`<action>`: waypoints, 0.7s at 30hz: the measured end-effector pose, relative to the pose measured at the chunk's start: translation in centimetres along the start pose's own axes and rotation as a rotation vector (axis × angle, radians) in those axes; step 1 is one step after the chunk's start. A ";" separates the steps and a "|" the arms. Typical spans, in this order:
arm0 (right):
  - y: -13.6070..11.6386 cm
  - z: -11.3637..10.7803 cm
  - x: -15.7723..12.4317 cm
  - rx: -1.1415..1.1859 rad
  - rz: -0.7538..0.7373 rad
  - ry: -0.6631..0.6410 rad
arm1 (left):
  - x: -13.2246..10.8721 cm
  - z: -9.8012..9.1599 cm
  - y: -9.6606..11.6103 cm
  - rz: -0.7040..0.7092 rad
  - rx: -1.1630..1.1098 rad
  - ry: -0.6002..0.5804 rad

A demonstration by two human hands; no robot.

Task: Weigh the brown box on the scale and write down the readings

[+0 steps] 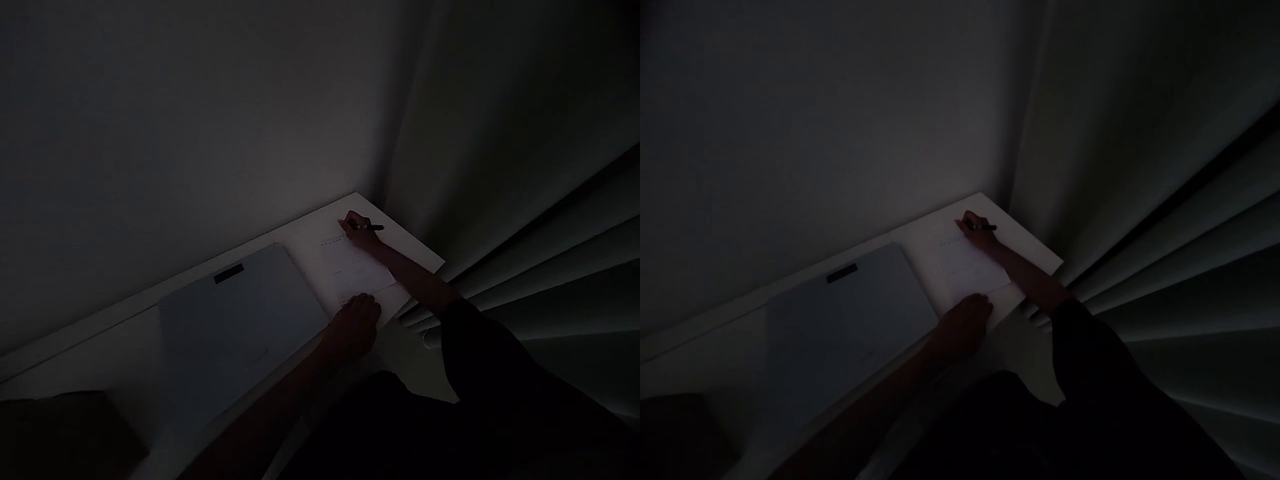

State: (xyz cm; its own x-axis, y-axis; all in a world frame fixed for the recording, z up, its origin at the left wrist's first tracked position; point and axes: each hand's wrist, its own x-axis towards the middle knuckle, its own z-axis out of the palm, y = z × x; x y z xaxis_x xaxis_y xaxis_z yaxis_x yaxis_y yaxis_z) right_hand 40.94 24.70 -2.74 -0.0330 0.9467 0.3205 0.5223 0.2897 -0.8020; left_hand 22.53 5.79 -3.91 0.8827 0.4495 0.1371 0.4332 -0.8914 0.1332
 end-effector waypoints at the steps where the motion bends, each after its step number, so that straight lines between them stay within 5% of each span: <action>1: -0.1 -0.1 0.0 -0.032 -0.057 -0.023 | 0.0 -0.1 0.0 0.004 -0.005 0.003; 8: 0.6 0.0 0.3 -0.420 -0.421 -0.286 | -0.1 -0.2 0.0 -0.019 -0.003 -0.052; 16: 0.6 -0.2 0.3 -0.663 -0.491 -0.415 | 0.4 -0.9 0.3 0.000 0.092 -0.102; 21: 1.4 -0.2 1.0 -0.654 -0.523 -0.453 | -0.6 -1.1 1.3 0.113 0.293 -0.002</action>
State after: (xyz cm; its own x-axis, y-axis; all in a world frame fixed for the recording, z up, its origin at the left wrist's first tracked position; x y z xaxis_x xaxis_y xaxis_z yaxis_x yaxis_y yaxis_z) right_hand 41.77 25.98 -3.43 -0.6531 0.7237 0.2229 0.7166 0.6858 -0.1272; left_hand 22.38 4.39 -2.72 0.9285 0.3467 0.1330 0.3661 -0.9146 -0.1716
